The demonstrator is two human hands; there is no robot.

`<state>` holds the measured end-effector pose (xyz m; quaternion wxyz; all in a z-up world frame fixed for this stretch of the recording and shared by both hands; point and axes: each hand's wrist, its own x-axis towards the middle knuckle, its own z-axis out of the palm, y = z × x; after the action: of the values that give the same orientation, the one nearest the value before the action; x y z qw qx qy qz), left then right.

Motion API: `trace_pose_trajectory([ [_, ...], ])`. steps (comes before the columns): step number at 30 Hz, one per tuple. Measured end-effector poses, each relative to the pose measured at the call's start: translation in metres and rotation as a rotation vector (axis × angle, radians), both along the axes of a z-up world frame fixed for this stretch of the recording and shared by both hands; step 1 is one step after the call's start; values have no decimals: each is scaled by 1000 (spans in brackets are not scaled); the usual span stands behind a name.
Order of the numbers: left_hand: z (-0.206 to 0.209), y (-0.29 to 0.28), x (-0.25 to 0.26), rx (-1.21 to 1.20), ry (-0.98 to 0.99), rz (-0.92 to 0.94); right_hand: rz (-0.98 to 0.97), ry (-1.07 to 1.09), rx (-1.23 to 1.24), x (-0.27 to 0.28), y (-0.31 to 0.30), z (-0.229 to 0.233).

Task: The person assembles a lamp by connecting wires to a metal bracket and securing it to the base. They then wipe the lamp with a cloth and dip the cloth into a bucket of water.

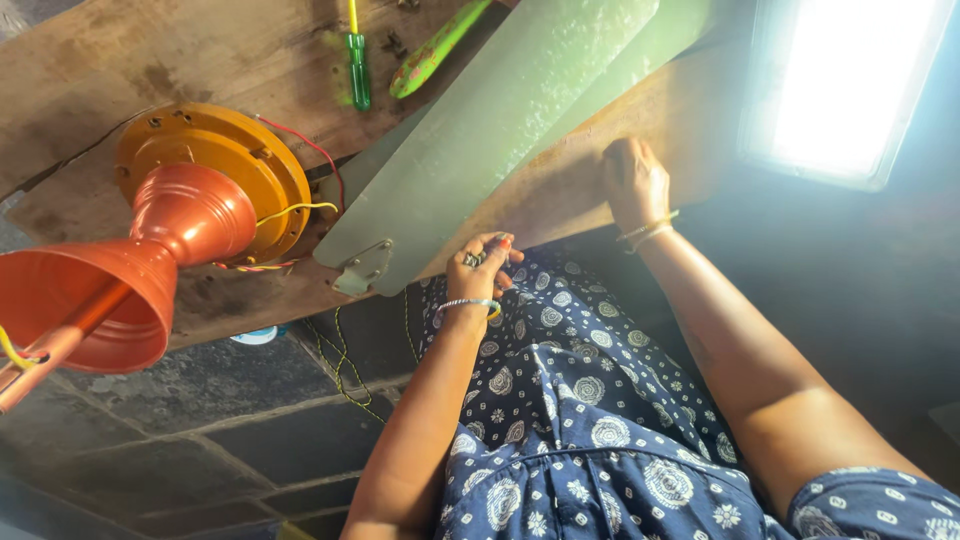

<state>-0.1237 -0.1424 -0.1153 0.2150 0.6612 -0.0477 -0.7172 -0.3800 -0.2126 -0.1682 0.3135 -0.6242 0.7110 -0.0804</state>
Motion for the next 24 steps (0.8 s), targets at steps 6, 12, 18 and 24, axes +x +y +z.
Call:
trace_pose_trajectory([
  [6,-36,-19,-33,1,-5,24,-145,-249,351,30,-7,19],
  [12,-87,-18,-59,-36,-78,-55,-212,-412,550,47,-9,15],
  [18,-83,-24,-67,79,63,160,-363,-719,567,44,-8,11],
  [24,-63,-36,-67,137,88,205,-416,-668,641,44,-13,10],
])
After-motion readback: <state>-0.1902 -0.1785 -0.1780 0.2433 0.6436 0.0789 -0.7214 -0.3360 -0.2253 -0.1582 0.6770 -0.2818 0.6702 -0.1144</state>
